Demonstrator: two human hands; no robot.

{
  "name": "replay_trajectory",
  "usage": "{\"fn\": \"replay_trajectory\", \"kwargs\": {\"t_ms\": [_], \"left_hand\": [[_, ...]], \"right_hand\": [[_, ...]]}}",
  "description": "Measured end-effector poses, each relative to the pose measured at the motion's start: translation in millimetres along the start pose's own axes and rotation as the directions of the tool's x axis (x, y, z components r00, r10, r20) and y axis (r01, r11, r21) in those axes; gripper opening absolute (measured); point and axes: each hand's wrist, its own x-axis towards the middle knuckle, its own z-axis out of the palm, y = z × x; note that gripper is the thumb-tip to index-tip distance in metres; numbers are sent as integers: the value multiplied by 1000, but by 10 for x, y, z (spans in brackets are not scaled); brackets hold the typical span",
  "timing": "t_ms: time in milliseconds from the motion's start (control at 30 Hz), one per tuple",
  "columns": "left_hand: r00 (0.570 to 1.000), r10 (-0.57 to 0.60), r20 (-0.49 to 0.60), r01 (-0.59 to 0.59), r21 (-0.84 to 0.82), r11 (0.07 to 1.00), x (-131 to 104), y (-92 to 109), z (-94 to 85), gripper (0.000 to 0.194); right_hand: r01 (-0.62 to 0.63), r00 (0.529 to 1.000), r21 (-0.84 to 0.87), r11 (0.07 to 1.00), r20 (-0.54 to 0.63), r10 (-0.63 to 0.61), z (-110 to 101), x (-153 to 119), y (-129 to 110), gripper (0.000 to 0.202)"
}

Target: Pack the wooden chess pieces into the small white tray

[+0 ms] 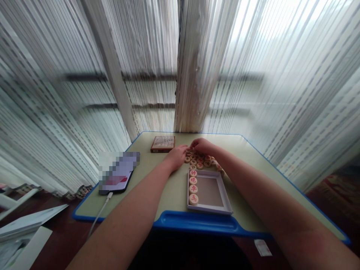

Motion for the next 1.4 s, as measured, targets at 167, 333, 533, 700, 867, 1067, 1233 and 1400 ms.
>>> {"fn": "replay_trajectory", "kwargs": {"t_ms": [167,333,533,700,867,1067,1233,1400], "left_hand": [[1000,-25,5,25,-8,1000,4,-31,13,37],[996,-91,11,91,19,996,6,-47,2,46],[992,-126,7,126,22,992,-2,-24,-11,48],[994,-110,-3,110,41,993,-6,-10,-25,47],[977,-106,-184,123,83,989,-12,44,-134,34],[980,-143,-137,151,45,988,-68,131,-254,26],[995,-101,6,101,-3,995,-101,179,-244,24],[992,-103,-76,99,-56,994,-136,186,-216,22]], "right_hand": [[20,998,-74,997,-53,-24,-58,-20,-15,35],[110,993,-184,977,-31,-118,-21,-102,-65,29],[193,981,-239,952,20,-194,45,-83,-116,29],[202,979,-225,953,23,-202,82,-45,-144,26],[125,991,-146,981,-20,-129,57,-49,-166,25],[29,999,169,985,-37,-23,-264,-319,-219,31],[146,986,127,981,64,-155,-482,-944,-289,16],[336,928,-35,941,186,-324,-460,-1298,-214,13]]}}
